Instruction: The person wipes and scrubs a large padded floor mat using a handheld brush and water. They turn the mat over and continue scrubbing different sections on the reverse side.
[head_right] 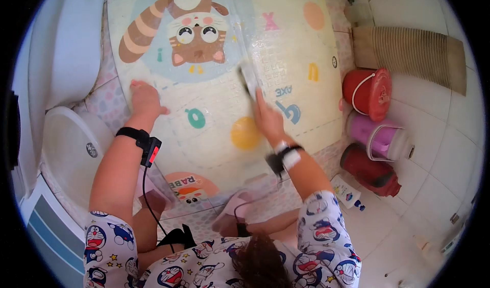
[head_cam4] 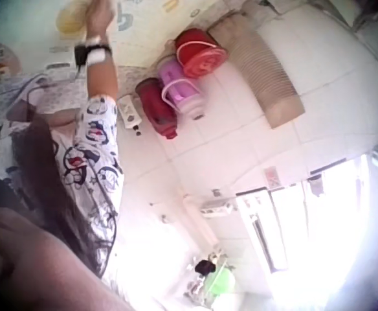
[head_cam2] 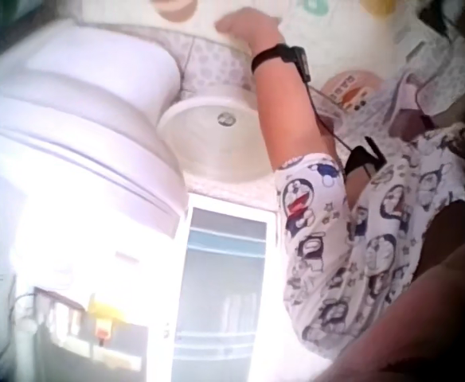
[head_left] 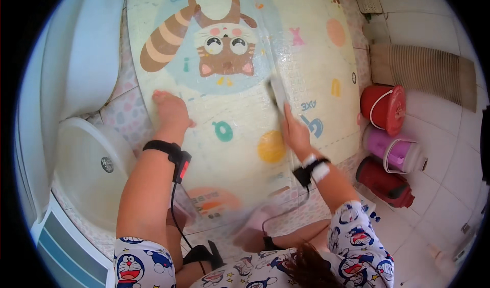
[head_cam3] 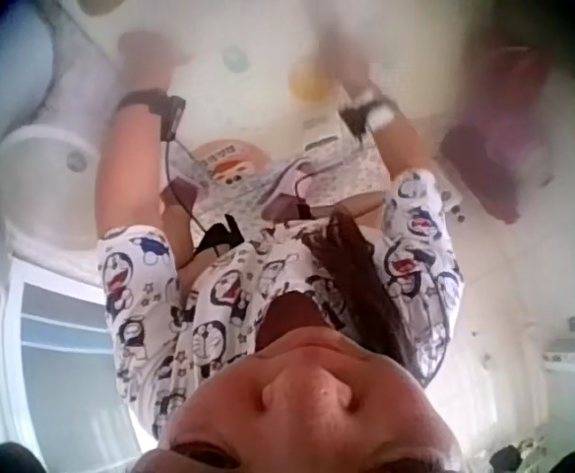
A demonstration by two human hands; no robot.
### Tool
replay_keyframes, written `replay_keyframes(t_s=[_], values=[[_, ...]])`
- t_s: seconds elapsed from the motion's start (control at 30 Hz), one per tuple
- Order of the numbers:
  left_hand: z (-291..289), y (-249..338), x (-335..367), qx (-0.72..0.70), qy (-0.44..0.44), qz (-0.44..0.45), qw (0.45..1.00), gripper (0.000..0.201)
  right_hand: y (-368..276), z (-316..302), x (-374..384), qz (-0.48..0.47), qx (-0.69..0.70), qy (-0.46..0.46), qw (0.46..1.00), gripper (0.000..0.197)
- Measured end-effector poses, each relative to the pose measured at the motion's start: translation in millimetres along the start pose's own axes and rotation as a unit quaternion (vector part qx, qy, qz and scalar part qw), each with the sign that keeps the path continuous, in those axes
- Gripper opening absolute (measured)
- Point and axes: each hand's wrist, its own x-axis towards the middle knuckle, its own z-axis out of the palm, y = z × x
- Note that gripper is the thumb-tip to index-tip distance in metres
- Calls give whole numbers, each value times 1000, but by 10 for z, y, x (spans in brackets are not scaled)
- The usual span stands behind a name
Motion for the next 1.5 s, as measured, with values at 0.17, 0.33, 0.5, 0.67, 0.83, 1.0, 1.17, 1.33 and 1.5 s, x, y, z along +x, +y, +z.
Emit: replay_keyframes(t_s=[0.17, 0.33, 0.5, 0.67, 0.83, 1.0, 1.17, 1.33, 1.5], values=[[1, -22, -15, -22, 33, 36, 999, 94, 878, 30, -1268, -137, -55, -64, 987, 58], [-14, -92, -37, -62, 56, 66, 994, 98, -115, 87, -386, -241, 6, -3, 971, 54], [125, -67, -7, -46, 120, 58, 990, 102, -882, 308, -576, -296, 13, -118, 948, 57], [111, -49, -22, -29, 102, 52, 993, 102, -73, 104, -1001, -355, 3, -148, 923, 57], [128, -71, -21, -14, 80, 39, 996, 97, -169, -146, -210, -121, 48, -20, 991, 46], [-22, -16, 57, -50, 49, 61, 996, 89, -445, 136, 215, -163, 213, 58, 962, 36], [84, -46, 57, -58, 9, 53, 997, 80, -434, 137, -881, -122, 60, -294, 946, 36], [103, 12, 89, -12, 25, 27, 999, 79, 120, -93, -406, -33, -51, -152, 986, 31], [86, -23, 84, -31, 30, 43, 998, 79, -655, 49, 217, 3, 50, -54, 997, 42]])
